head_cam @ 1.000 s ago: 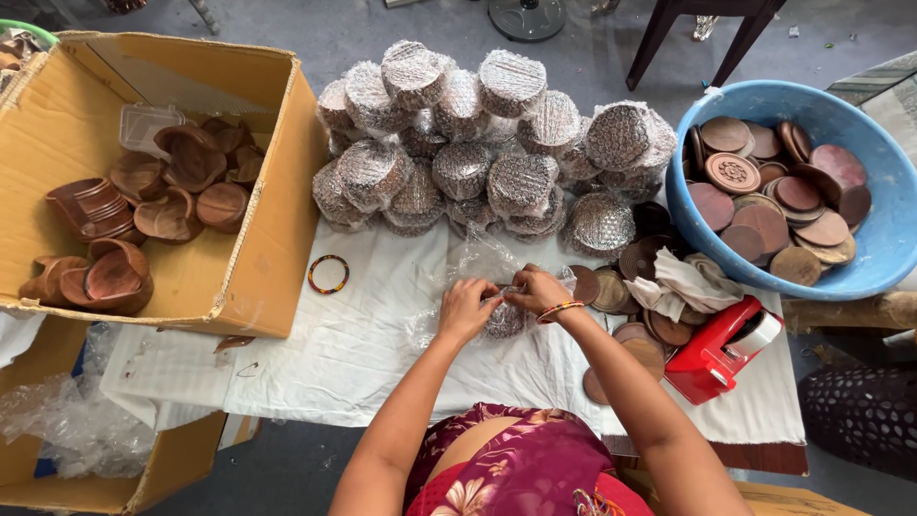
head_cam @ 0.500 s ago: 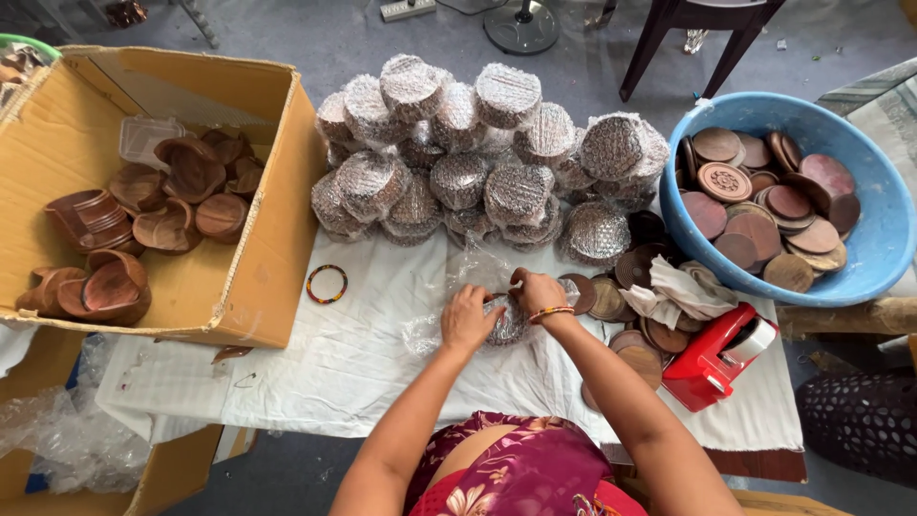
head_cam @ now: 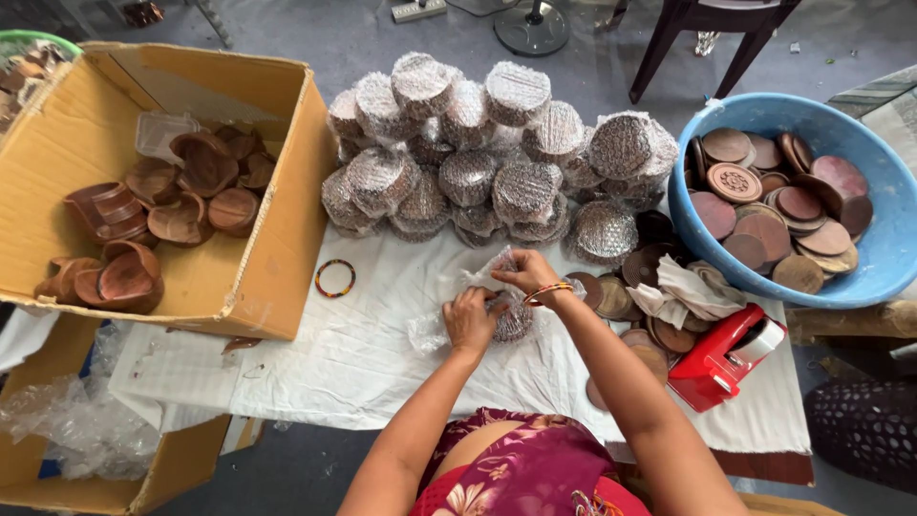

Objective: Cleaning clay pots with a cloth and wrapping them in bubble wrap for packing.

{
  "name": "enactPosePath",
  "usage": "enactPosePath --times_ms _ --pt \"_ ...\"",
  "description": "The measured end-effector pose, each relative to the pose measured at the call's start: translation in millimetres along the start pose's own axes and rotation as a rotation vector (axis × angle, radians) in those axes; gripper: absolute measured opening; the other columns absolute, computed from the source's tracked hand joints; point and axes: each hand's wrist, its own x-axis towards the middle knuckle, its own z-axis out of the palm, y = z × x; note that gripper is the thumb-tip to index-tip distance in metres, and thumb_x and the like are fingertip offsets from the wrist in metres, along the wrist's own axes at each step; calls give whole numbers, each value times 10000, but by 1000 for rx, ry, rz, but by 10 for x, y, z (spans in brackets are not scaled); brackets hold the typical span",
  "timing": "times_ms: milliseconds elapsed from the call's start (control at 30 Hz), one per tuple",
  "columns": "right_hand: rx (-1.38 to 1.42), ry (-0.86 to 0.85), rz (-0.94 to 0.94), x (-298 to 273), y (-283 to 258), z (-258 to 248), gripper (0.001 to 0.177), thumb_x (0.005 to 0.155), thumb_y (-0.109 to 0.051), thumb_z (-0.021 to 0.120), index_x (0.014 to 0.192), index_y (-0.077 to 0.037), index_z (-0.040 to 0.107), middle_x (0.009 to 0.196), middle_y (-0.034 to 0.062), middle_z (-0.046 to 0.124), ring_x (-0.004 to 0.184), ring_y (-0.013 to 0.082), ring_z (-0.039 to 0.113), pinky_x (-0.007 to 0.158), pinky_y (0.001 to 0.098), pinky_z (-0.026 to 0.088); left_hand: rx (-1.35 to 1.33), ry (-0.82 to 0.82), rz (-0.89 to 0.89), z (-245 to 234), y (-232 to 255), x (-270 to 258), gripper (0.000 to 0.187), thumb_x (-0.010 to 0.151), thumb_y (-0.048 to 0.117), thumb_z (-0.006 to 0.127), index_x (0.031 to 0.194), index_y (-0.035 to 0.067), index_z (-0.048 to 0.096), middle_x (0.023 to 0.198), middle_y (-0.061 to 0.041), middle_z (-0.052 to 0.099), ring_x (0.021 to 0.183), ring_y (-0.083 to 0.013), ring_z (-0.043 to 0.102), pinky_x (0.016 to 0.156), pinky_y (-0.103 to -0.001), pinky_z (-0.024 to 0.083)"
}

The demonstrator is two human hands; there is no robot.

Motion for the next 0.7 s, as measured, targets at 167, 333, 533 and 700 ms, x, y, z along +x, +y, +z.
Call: enactPosePath --times_ms 167,333,533,700 --pt "-440 171 -499 -604 -228 -46 144 794 -151 872 900 -87 799 964 98 678 893 257 679 772 353 541 10 131 -97 -139 190 -90 472 752 503 841 1026 171 647 1054 -4 602 1059 -237 545 917 -444 330" --pt "-420 66 -605 -1087 -40 150 93 818 -111 806 898 -97 760 976 40 706 861 216 704 733 332 584 33 254 -179 94 71 -84 600 640 288 875 1093 159 504 1137 -67 485 1153 -273 473 978 -452 308" --pt "-589 246 -669 -1285 121 409 171 753 -18 777 897 -66 699 983 44 705 883 274 693 741 366 563 118 308 -174 84 -43 35 583 610 66 767 1128 162 517 1202 -74 505 1231 -255 493 1037 -444 286" --pt "-844 320 -758 -1303 96 479 155 775 21 712 879 -93 693 964 14 693 903 220 693 740 333 560 -67 -383 -237 -200 -227 334 350 774 254 749 1110 203 669 1235 3 732 1204 -193 646 1068 -449 365"
